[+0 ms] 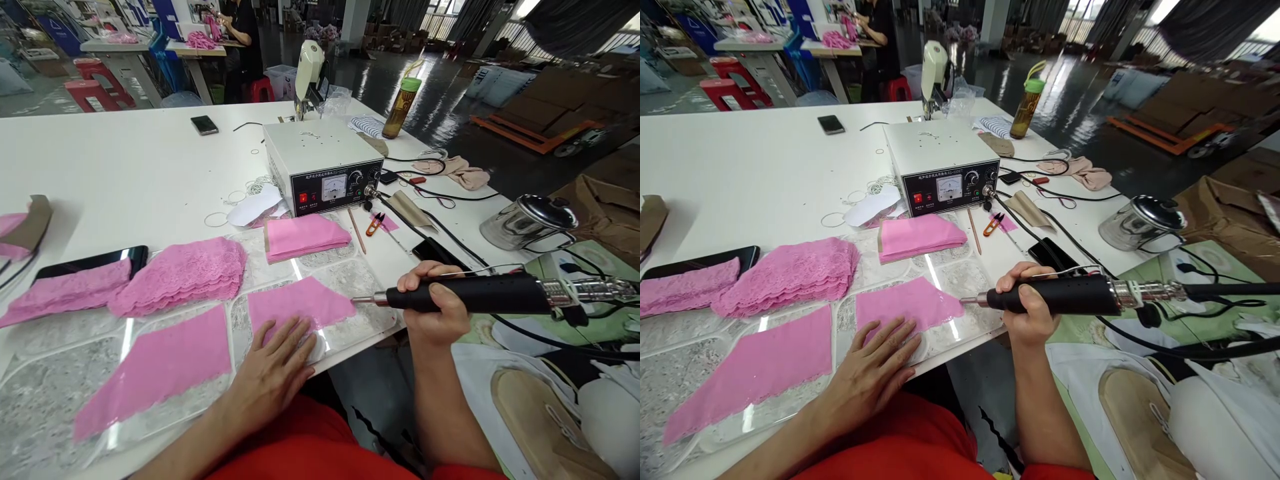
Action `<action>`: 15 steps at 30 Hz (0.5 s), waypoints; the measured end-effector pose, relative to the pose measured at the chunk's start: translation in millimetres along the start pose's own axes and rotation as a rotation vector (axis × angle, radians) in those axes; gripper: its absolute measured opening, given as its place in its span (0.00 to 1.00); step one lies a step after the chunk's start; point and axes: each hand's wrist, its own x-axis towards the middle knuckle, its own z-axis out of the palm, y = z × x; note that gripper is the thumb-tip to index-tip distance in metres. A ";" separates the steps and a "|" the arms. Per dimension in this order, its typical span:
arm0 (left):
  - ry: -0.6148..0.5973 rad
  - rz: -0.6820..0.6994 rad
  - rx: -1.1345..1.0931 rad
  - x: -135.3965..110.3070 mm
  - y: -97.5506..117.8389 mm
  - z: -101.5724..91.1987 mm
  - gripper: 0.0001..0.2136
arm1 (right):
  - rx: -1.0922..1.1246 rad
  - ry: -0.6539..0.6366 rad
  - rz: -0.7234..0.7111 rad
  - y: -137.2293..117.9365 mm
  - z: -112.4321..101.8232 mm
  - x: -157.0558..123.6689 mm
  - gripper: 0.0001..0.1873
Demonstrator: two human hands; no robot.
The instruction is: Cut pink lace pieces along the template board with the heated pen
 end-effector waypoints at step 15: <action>-0.060 0.054 -0.018 18.5 2.9 -9.2 0.13 | -0.104 0.140 -0.063 -0.7 -4.1 4.0 0.09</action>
